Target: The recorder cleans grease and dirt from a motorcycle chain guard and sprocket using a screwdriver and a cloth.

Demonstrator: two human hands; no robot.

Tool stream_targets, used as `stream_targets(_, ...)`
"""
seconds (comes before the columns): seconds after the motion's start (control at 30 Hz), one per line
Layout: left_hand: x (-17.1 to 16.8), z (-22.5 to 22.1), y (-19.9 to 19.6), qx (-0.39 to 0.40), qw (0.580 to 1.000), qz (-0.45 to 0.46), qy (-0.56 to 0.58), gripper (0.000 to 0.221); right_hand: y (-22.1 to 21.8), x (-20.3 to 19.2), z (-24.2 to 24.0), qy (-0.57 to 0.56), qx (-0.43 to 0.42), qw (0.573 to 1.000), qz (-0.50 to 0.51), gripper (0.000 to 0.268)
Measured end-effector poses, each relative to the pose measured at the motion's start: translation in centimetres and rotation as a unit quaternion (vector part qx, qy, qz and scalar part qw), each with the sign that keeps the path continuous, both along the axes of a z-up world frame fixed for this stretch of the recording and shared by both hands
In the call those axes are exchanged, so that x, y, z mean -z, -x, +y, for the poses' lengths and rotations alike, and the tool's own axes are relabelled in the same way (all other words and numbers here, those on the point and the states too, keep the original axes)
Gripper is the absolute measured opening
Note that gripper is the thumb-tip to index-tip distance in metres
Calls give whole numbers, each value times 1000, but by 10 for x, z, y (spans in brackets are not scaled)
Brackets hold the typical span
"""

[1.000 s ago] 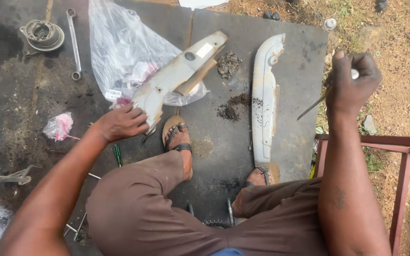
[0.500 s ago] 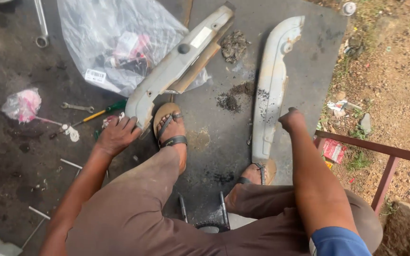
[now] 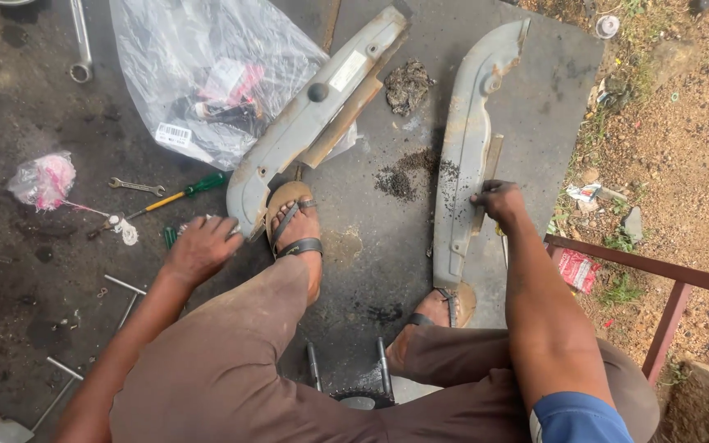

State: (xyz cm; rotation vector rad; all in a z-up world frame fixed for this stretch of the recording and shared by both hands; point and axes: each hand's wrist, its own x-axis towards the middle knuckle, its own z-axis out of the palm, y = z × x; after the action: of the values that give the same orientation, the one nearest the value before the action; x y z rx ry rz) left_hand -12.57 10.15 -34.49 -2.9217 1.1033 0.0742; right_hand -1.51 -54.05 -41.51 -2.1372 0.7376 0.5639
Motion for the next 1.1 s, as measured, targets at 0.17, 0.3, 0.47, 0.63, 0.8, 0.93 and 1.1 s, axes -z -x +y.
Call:
stream_targets(0.17,-99,-12,-64,-79,985,-124,92,24,-38,-69,9,74,-114,989,-60,37)
stream_targets(0.3,-199,-59,-123,-99,941,-181,268,40,-61,-171,41,147,-193,956,-167,32)
stream_targets(0.47,-271,-119,-146,-36,921,-225,316,52,-43,-285,93,402,-366,794,-272,27)
stream_targets(0.63,-308,-195,-166,52,901,-225,367,62,-42,-343,116,543,-498,651,-183,28)
stream_targets(0.8,-304,-272,-221,6,868,-169,467,83,-16,-350,130,572,-638,462,-231,27)
stream_targets(0.93,-309,-261,-226,-47,877,6,479,102,-5,-333,115,479,-757,350,-272,24)
stream_targets(1.1,-282,-233,-194,-21,869,257,423,84,1,-312,107,418,-798,326,-287,10)
